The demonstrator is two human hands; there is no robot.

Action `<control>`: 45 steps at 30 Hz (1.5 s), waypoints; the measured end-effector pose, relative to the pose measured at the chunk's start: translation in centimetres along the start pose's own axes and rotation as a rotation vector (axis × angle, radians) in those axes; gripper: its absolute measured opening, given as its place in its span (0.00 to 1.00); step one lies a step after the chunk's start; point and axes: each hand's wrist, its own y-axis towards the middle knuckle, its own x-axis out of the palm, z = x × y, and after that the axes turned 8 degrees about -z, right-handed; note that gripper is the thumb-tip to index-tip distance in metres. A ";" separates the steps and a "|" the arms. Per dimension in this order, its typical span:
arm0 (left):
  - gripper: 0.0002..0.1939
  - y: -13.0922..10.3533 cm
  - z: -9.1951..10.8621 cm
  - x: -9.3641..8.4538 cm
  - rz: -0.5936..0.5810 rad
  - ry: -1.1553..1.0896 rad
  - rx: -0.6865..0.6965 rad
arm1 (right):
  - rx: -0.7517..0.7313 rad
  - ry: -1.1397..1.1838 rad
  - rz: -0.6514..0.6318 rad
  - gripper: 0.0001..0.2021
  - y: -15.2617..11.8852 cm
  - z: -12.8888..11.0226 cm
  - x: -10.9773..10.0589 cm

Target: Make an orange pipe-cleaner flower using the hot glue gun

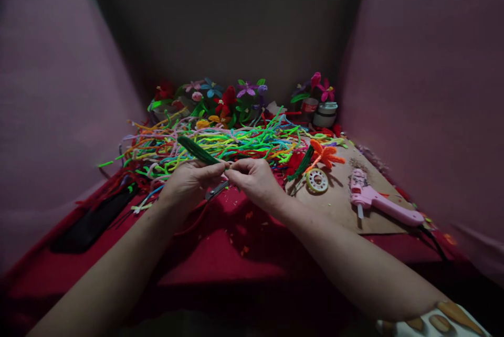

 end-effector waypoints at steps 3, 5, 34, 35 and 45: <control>0.10 -0.4 0.2 0.6 0.049 0.035 0.091 | 0.009 0.063 0.027 0.10 0.1 0.1 0.1; 0.09 -0.6 0.4 1.2 0.086 0.073 0.146 | 0.015 0.060 0.073 0.09 0.1 0.4 0.3; 0.08 1.0 2.2 -1.5 0.429 -0.070 0.422 | 0.113 -0.547 0.591 0.12 -1.6 -0.3 -6.3; 0.08 1.1 2.1 -1.5 0.412 -0.055 0.395 | 0.136 -0.609 0.642 0.16 -1.5 0.1 -7.2; 0.12 0.6 1.5 -1.3 0.289 0.182 0.161 | 0.541 -1.238 0.540 0.21 -1.3 -0.3 -8.2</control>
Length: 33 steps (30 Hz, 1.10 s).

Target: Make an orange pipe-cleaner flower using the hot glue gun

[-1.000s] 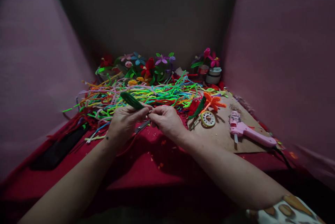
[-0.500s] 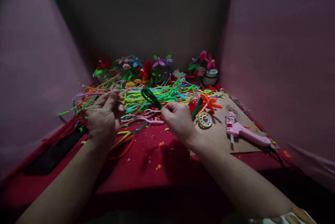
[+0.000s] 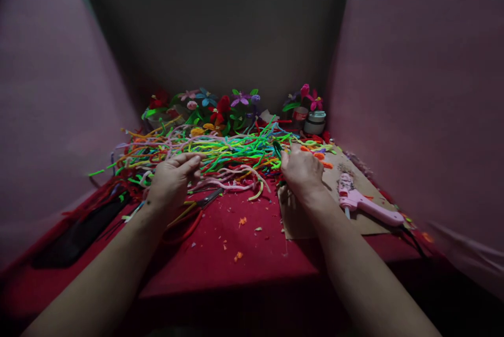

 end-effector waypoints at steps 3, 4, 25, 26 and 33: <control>0.12 0.9 -0.2 -0.2 -0.148 0.488 0.091 | -0.095 -0.036 0.055 0.18 -0.4 -1.1 -1.2; 0.11 1.5 -0.2 -0.2 -0.179 0.658 0.161 | -0.162 -0.031 0.059 0.17 -0.2 -1.6 -1.6; 0.10 4.1 -4.8 -0.1 -0.340 1.326 0.459 | -0.548 0.019 -0.386 0.12 8.7 -10.9 5.0; 0.10 4.1 -4.9 -0.1 -0.354 1.334 0.469 | -0.546 0.004 -0.387 0.12 8.6 -11.1 5.1; 0.08 4.2 -5.5 0.0 -0.390 1.345 0.424 | -0.588 -0.067 -0.326 0.14 7.8 -11.8 5.6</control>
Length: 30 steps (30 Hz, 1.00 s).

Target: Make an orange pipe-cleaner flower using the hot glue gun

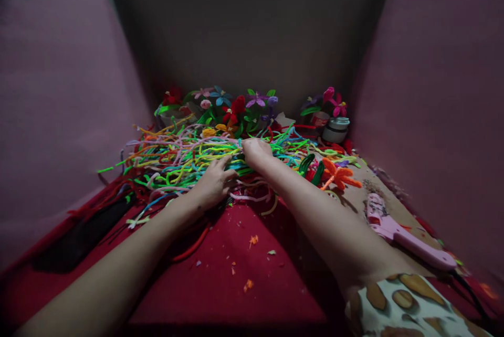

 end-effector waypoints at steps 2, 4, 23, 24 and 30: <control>0.09 0.0 0.0 0.0 -0.018 -0.023 -0.033 | -0.005 -0.010 0.017 0.13 0.0 0.0 0.1; 0.09 -0.1 0.0 0.0 -0.030 -0.045 -0.062 | -0.001 -0.013 0.034 0.13 0.1 0.0 0.3; 0.22 0.2 -0.2 -0.3 0.170 -0.213 -0.161 | -0.041 0.308 0.090 0.08 -0.9 2.1 -2.0; 0.22 0.3 -0.4 -0.2 0.148 -0.205 -0.164 | -0.060 0.314 0.089 0.08 -1.2 2.1 -2.2; 0.15 0.7 -1.7 0.5 0.049 -0.170 -0.144 | -0.200 0.289 0.218 0.07 -3.4 1.8 -4.0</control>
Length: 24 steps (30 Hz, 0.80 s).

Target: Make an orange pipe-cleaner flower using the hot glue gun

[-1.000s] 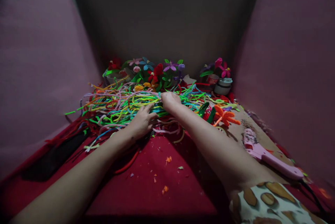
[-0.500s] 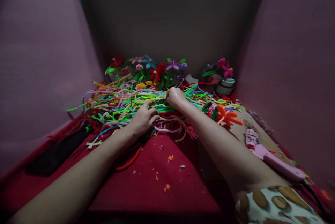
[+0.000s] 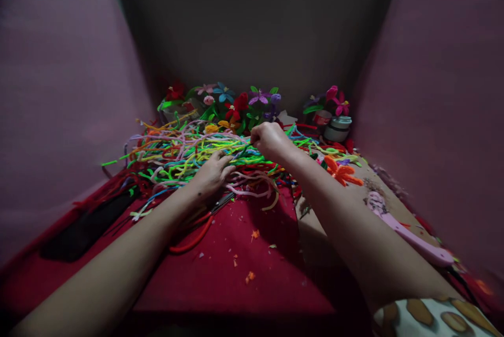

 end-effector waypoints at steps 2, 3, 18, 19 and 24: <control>0.15 0.1 -0.2 0.1 -0.007 0.008 -0.002 | -0.060 -0.010 0.150 0.07 -0.3 -0.4 -0.8; 0.14 0.1 -0.3 0.2 -0.010 0.013 -0.004 | -0.077 -0.003 0.233 0.06 -0.4 -0.5 -1.2; 0.17 -2.1 3.7 -3.7 0.231 0.134 -0.031 | 0.025 0.965 0.488 0.02 -2.6 -4.0 -3.5; 0.17 -2.1 4.0 -4.1 0.258 0.046 -0.022 | 0.063 1.026 0.426 0.03 -2.7 -3.9 -2.9; 0.18 -1.7 4.3 -4.9 0.215 -0.602 -0.051 | 0.232 1.205 0.211 0.06 -3.0 -3.8 0.2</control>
